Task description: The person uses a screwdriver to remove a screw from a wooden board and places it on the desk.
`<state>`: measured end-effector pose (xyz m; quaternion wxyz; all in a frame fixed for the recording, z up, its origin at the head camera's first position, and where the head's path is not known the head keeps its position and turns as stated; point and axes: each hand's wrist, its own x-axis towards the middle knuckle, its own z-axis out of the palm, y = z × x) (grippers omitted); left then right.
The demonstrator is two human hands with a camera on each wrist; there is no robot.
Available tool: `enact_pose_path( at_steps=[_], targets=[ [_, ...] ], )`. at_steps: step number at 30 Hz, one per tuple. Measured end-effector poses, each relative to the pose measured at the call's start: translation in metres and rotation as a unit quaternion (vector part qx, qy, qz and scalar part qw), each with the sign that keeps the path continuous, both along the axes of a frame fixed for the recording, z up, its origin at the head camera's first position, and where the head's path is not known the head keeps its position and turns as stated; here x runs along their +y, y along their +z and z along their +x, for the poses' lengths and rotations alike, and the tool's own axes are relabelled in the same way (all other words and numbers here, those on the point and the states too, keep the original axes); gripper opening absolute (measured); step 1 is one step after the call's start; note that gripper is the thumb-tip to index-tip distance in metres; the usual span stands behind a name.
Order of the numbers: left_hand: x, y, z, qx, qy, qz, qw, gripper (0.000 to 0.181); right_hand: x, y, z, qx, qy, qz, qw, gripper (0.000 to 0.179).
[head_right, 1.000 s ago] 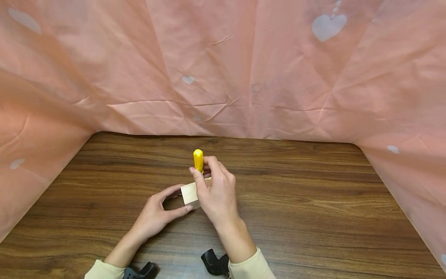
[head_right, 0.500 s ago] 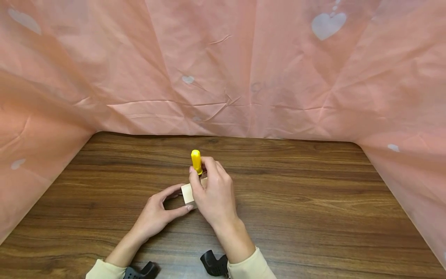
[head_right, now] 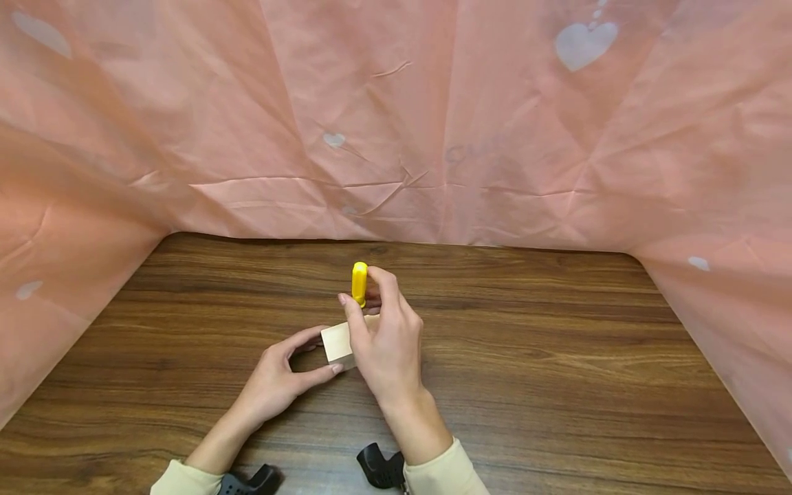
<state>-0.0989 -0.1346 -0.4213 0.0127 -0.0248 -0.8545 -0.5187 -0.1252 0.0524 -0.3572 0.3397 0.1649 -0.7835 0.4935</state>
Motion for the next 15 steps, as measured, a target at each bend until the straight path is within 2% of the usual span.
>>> enact_pose_path(
  at_steps=[4,11,15],
  targets=[
    [0.0002,0.0001,0.0009,0.002,0.000,0.003,1.0000,0.060,-0.0009,-0.0016,0.0006,0.016,0.002,0.013,0.9998,0.039],
    [-0.0004,0.0008,-0.0003,0.008,-0.002,0.001,1.0000,0.060,-0.0014,0.0006,0.0006,0.012,0.025,0.020,0.9994,0.033],
    [-0.0013,0.0000,-0.0010,0.005,-0.003,0.003,1.0000,0.060,-0.0025,0.0017,0.0001,0.009,0.025,0.022,0.9994,0.033]
  ],
)
